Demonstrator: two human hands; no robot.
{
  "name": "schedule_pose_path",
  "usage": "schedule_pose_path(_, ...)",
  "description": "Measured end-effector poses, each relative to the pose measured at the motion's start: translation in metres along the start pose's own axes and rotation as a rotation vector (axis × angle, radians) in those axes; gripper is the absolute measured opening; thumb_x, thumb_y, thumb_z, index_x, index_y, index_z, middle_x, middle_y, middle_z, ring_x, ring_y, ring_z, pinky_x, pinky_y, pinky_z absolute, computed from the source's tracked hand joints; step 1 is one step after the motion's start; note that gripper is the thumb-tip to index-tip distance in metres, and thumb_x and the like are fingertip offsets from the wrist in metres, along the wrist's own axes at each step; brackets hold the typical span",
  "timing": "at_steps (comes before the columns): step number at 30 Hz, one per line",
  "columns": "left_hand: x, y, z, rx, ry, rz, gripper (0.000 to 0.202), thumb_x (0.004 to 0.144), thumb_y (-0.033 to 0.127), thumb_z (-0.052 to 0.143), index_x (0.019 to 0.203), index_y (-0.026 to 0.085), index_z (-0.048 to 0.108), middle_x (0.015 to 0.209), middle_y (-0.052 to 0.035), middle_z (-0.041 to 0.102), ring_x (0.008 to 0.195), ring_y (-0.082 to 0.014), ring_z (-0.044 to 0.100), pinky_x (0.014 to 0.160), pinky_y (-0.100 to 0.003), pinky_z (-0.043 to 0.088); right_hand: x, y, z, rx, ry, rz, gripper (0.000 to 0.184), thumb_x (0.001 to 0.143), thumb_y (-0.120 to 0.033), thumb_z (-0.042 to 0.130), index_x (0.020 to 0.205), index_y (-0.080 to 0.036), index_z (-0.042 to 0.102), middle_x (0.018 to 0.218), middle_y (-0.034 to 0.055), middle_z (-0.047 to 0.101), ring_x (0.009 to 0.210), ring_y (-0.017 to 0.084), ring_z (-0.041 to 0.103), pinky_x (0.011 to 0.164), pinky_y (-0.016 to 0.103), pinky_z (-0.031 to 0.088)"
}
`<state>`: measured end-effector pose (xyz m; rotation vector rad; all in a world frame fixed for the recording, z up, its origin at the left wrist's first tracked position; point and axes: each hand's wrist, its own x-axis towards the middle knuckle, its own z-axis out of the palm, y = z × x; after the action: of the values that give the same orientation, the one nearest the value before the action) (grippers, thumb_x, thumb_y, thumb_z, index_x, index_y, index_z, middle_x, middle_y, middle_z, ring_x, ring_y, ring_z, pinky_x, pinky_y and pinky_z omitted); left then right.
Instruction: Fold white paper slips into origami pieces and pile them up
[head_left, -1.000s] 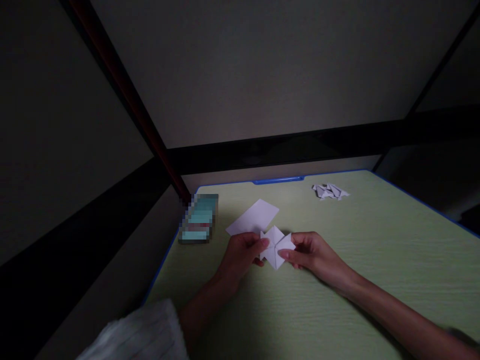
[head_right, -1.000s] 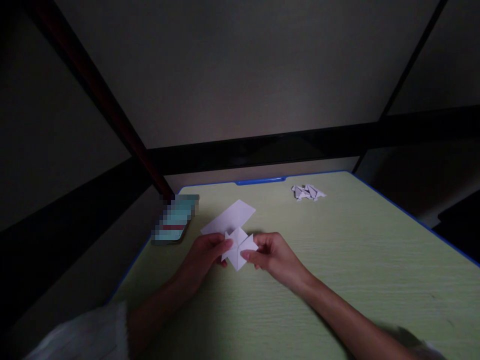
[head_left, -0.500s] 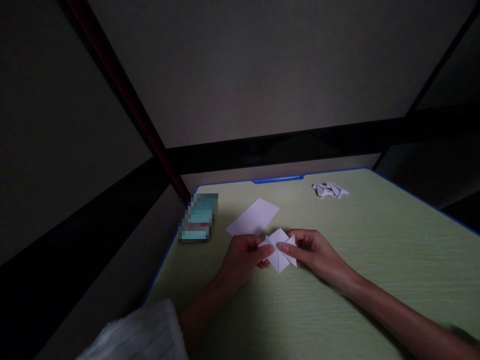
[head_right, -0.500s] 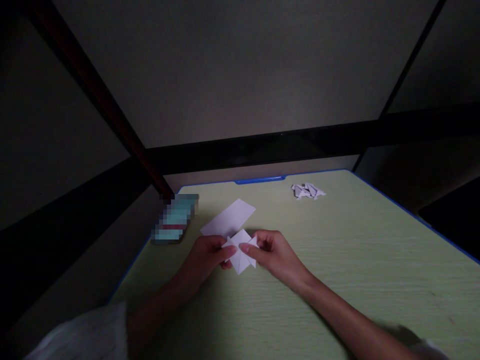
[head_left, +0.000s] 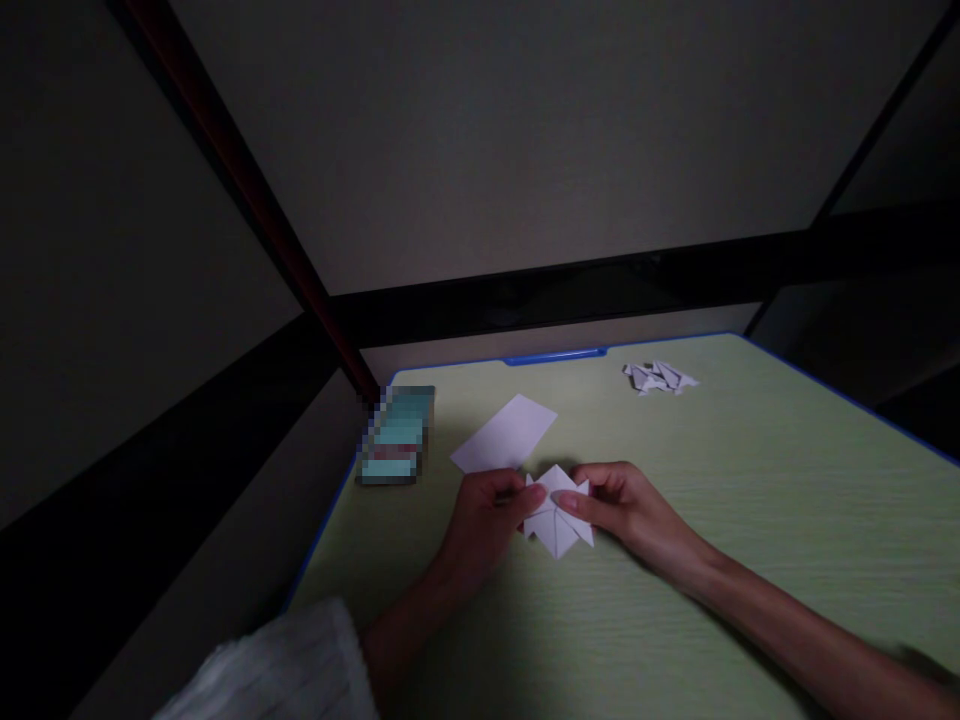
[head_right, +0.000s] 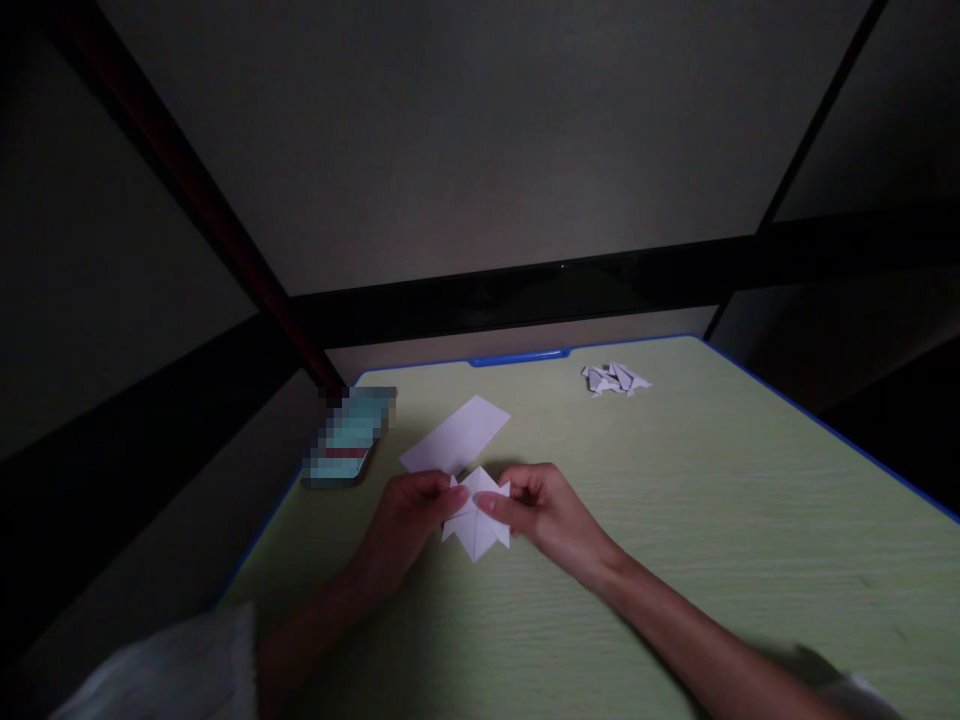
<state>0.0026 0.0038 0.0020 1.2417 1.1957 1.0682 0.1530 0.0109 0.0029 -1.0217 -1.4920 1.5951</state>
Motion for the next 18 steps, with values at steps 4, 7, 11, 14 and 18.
schedule_pose_path(4,0.0017,-0.0039,0.0004,-0.052,-0.007,0.007,0.033,0.059,0.037,0.058,0.043,0.015,0.040,0.038,0.0061,0.040,0.038,-0.0048,0.035,0.040,-0.017,0.026,0.0008,0.0007,0.0005,-0.011,-0.065,-0.007,0.025,0.061,-0.034,0.063,0.059,-0.010,0.057,0.049,-0.0028,0.049,0.044,0.005,0.039,0.044,0.019,0.027)
schedule_pose_path(7,0.0029,-0.0061,0.0014,-0.080,-0.072,-0.010,0.035,0.060,0.041,0.057,0.045,0.015,0.041,0.039,0.0050,0.043,0.037,-0.0051,0.037,0.038,-0.017,0.026,0.0008,0.0018,0.0000,0.025,-0.070,-0.010,0.021,0.061,-0.030,0.063,0.057,-0.009,0.059,0.047,-0.0023,0.050,0.043,0.005,0.040,0.044,0.019,0.028)
schedule_pose_path(11,0.0004,-0.0044,0.0027,-0.026,-0.150,-0.028,0.032,0.056,0.040,0.061,0.047,0.013,0.047,0.040,0.0042,0.045,0.037,-0.0052,0.038,0.039,-0.017,0.028,-0.0005,0.0032,-0.0022,0.111,-0.092,-0.019,0.014,0.060,-0.024,0.064,0.060,-0.009,0.062,0.052,-0.0002,0.057,0.047,0.007,0.046,0.047,0.020,0.032)
schedule_pose_path(14,-0.0015,-0.0041,0.0029,-0.011,-0.186,-0.035,0.028,0.055,0.037,0.063,0.053,0.012,0.052,0.042,0.0040,0.047,0.038,-0.0056,0.040,0.038,-0.018,0.029,-0.0020,0.0027,-0.0032,0.146,-0.173,-0.043,0.014,0.066,-0.022,0.061,0.069,-0.010,0.064,0.060,0.0027,0.063,0.055,0.010,0.052,0.052,0.021,0.036)
schedule_pose_path(18,-0.0015,-0.0056,0.0026,-0.061,-0.197,-0.036,0.030,0.057,0.039,0.061,0.052,0.012,0.052,0.042,0.0031,0.048,0.038,-0.0057,0.040,0.039,-0.018,0.030,-0.0030,0.0000,-0.0012,0.183,-0.209,-0.037,0.014,0.066,-0.023,0.061,0.070,-0.010,0.064,0.063,0.0036,0.064,0.059,0.011,0.056,0.053,0.021,0.040)
